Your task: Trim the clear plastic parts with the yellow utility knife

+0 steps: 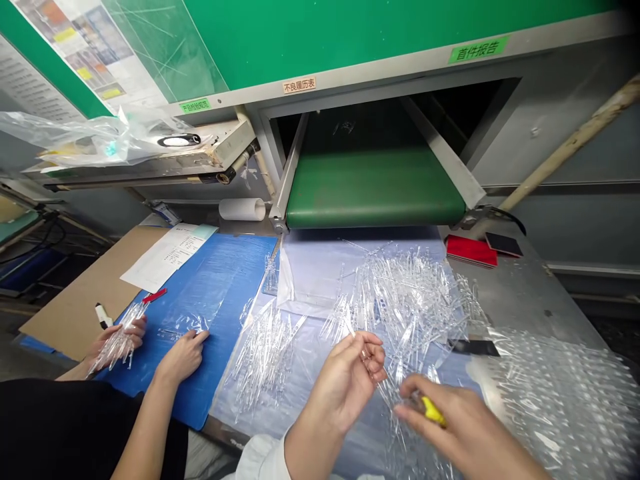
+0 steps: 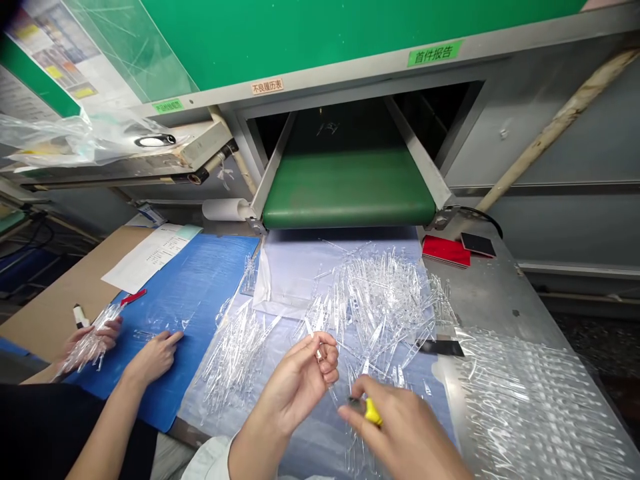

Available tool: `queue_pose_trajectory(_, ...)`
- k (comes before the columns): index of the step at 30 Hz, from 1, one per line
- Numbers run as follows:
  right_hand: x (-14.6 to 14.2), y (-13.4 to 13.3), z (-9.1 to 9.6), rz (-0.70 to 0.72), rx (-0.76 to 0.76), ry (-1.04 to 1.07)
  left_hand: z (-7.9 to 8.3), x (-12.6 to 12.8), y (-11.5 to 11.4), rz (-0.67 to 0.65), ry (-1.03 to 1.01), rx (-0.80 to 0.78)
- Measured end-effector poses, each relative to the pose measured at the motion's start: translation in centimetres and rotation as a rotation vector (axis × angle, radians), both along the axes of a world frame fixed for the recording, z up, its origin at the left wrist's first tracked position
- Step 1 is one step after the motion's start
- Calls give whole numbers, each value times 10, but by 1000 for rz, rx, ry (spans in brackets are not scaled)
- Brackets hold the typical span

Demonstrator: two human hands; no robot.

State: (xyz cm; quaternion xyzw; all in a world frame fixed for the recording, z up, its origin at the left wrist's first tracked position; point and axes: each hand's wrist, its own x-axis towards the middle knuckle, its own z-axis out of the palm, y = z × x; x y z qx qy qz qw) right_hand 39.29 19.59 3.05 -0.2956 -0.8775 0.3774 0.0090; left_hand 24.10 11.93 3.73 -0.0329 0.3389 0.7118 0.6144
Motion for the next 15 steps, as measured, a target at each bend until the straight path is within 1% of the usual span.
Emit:
queue_pose_trajectory(2,-10,-10,8,64,-7,38,5,3,1,17,23,10)
queue_pose_trajectory(3,-14,-13,10,59,-39,55,9,4,0,18,60,15)
queue_pose_trajectory(4,-17,-15,11,33,-119,75,12,5,-1,12,119,19)
queue_pose_trajectory(5,-19,-16,12,-14,-257,96,15,5,-2,-2,200,19)
queue_pose_trajectory(8,-21,-17,13,-182,-827,139,20,2,-8,-93,464,-2)
queue_pose_trajectory(9,-21,-18,14,-206,-961,140,21,1,-9,-126,514,-8)
queue_pose_trajectory(10,-20,-18,14,-202,-1038,137,21,0,-10,-155,531,-14)
queue_pose_trajectory(11,-19,-18,14,-179,-1066,136,21,0,-10,-172,524,-21)
queue_pose_trajectory(13,-17,-16,15,-113,-1044,140,23,-1,-10,-184,481,-38)
queue_pose_trajectory(14,-16,-14,16,-111,-1022,146,24,-1,-10,-184,468,-50)
queue_pose_trajectory(15,-16,-11,17,-138,-1003,157,25,0,-9,-184,462,-58)
